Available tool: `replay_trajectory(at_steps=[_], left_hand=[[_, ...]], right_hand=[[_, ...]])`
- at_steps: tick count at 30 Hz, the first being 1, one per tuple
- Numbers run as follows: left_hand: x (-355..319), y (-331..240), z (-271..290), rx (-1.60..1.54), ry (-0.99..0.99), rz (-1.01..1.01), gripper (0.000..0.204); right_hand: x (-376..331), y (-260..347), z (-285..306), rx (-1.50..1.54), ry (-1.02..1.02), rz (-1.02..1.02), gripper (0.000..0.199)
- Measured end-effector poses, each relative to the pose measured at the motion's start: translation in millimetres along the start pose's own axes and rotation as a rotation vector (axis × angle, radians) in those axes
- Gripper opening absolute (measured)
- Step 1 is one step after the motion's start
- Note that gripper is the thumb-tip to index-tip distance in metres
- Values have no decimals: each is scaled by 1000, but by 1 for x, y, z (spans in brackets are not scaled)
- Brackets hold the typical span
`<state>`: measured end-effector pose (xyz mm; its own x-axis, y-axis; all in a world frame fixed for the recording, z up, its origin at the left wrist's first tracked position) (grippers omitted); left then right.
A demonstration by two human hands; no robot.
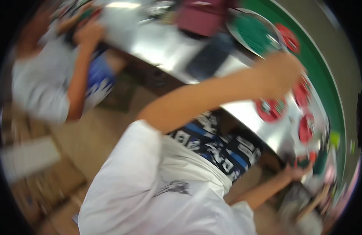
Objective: Soldering electronic components onto small red circular circuit boards on an assembly line.
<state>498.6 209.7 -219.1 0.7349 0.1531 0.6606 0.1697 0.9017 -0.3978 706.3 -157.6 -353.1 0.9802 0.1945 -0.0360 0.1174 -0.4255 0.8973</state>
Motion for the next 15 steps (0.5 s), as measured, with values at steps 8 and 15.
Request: replay_trajectory(at_steps=[8, 15], left_hand=[[93, 12, 12, 23, 45, 16, 21], [173, 185, -137, 373, 293, 232, 22]], right_hand=[[-34, 33, -52, -97, 72, 292, 36], [-37, 35, -52, -11, 28, 291, 33]])
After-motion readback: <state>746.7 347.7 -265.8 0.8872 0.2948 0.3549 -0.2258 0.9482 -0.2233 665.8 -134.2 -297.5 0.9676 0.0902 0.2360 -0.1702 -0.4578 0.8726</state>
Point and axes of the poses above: each hand's wrist, its own x-axis towards the middle knuckle, its own z-axis out of the back of the hand, y = z × x, the point moved 8 cm from there along x, towards the middle knuckle, and after that the axes turned 4 degrees about -z, right-handed, at the moved point
